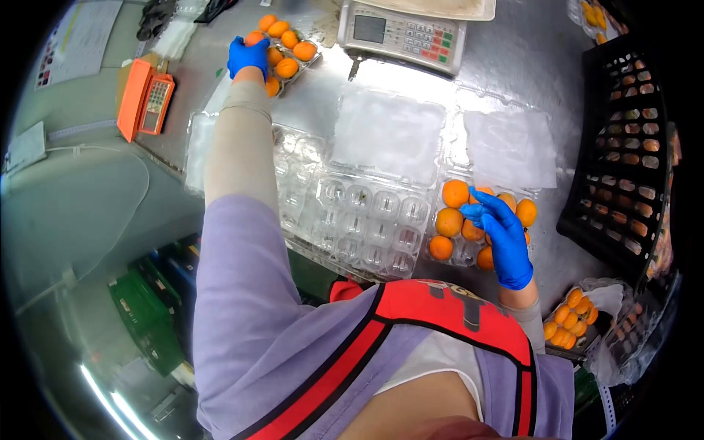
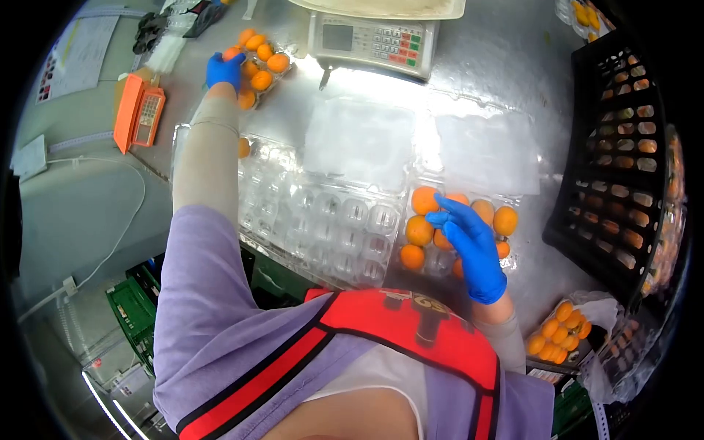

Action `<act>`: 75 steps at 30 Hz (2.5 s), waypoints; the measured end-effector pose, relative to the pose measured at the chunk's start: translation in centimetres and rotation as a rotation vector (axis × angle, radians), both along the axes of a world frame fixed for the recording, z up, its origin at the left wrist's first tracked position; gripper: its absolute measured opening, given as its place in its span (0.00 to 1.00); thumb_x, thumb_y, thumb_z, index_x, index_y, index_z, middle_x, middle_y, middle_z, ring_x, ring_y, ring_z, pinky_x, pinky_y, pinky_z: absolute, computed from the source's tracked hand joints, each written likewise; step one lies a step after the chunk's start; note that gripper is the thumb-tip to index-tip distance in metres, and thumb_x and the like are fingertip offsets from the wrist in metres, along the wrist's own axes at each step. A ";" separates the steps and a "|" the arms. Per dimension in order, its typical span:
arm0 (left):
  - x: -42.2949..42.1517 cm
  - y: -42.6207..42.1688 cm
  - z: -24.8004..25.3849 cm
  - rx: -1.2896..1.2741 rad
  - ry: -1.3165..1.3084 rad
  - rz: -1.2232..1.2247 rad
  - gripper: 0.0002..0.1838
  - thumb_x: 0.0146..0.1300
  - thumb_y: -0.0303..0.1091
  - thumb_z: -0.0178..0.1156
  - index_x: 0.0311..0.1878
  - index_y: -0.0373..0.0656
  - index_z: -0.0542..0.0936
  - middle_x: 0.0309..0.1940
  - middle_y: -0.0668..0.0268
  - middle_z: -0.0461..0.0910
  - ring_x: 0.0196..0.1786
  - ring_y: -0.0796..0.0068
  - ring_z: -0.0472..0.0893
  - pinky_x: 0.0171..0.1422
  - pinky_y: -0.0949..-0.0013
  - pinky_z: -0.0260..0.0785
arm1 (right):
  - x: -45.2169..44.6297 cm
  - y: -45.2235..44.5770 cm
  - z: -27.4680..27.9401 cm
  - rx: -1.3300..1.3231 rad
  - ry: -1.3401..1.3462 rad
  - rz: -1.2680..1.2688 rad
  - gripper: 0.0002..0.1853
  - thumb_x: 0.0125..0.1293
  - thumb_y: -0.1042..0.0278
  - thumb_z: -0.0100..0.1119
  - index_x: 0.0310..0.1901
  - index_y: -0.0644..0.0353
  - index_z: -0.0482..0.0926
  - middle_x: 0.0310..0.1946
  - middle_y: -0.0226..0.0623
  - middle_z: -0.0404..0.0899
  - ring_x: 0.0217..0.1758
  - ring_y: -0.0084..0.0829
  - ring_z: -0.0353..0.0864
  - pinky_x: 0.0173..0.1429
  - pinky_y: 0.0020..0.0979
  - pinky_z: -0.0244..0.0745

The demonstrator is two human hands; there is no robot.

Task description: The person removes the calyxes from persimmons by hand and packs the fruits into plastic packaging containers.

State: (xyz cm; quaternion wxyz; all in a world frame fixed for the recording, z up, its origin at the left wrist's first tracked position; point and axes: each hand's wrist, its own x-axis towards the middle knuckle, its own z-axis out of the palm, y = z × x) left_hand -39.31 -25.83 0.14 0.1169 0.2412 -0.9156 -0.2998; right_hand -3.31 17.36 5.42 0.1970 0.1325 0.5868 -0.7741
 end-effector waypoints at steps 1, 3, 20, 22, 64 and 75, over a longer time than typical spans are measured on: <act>-0.3 0.1 -0.2 -0.001 -0.006 -0.006 0.42 0.47 0.42 0.70 0.64 0.36 0.65 0.59 0.52 0.71 0.61 0.59 0.72 0.63 0.63 0.64 | -0.1 0.1 -0.1 -0.002 0.000 -0.005 0.21 0.66 0.70 0.50 0.61 0.63 0.68 0.46 0.35 0.78 0.54 0.25 0.75 0.61 0.26 0.64; -0.8 0.3 -0.2 -0.133 -0.073 0.025 0.42 0.47 0.46 0.70 0.63 0.36 0.67 0.58 0.52 0.72 0.60 0.58 0.73 0.63 0.64 0.64 | -0.3 0.1 -0.2 0.000 -0.011 -0.016 0.22 0.66 0.70 0.50 0.61 0.63 0.68 0.46 0.35 0.78 0.54 0.25 0.75 0.61 0.26 0.64; -2.7 -0.6 -2.1 -0.042 -0.077 0.116 0.40 0.44 0.50 0.70 0.61 0.44 0.72 0.59 0.53 0.72 0.61 0.56 0.72 0.65 0.59 0.63 | -0.3 0.2 -0.3 0.005 -0.025 -0.017 0.21 0.66 0.70 0.50 0.61 0.61 0.69 0.46 0.35 0.78 0.53 0.24 0.74 0.59 0.25 0.64; -1.5 0.1 -1.2 -0.065 -0.054 0.101 0.40 0.43 0.50 0.71 0.61 0.43 0.71 0.59 0.52 0.71 0.62 0.55 0.71 0.66 0.59 0.62 | -0.2 0.3 0.1 0.004 -0.009 -0.006 0.21 0.66 0.71 0.50 0.61 0.61 0.69 0.46 0.35 0.78 0.54 0.24 0.74 0.59 0.25 0.64; 40.6 23.2 -0.2 -0.239 0.071 -0.975 0.34 0.43 0.54 0.68 0.52 0.44 0.76 0.57 0.58 0.68 0.65 0.53 0.60 0.68 0.50 0.48 | 12.3 9.4 -3.0 1.347 0.761 -0.348 0.29 0.61 0.78 0.55 0.66 0.58 0.62 0.29 0.27 0.73 0.30 0.15 0.70 0.40 0.18 0.72; 40.4 23.8 -1.4 -0.265 0.027 -0.991 0.31 0.44 0.51 0.66 0.50 0.42 0.76 0.58 0.59 0.68 0.66 0.52 0.60 0.70 0.49 0.46 | 13.2 8.2 -3.3 1.111 0.558 -0.262 0.31 0.55 0.72 0.63 0.62 0.59 0.67 0.53 0.40 0.74 0.57 0.35 0.73 0.62 0.32 0.65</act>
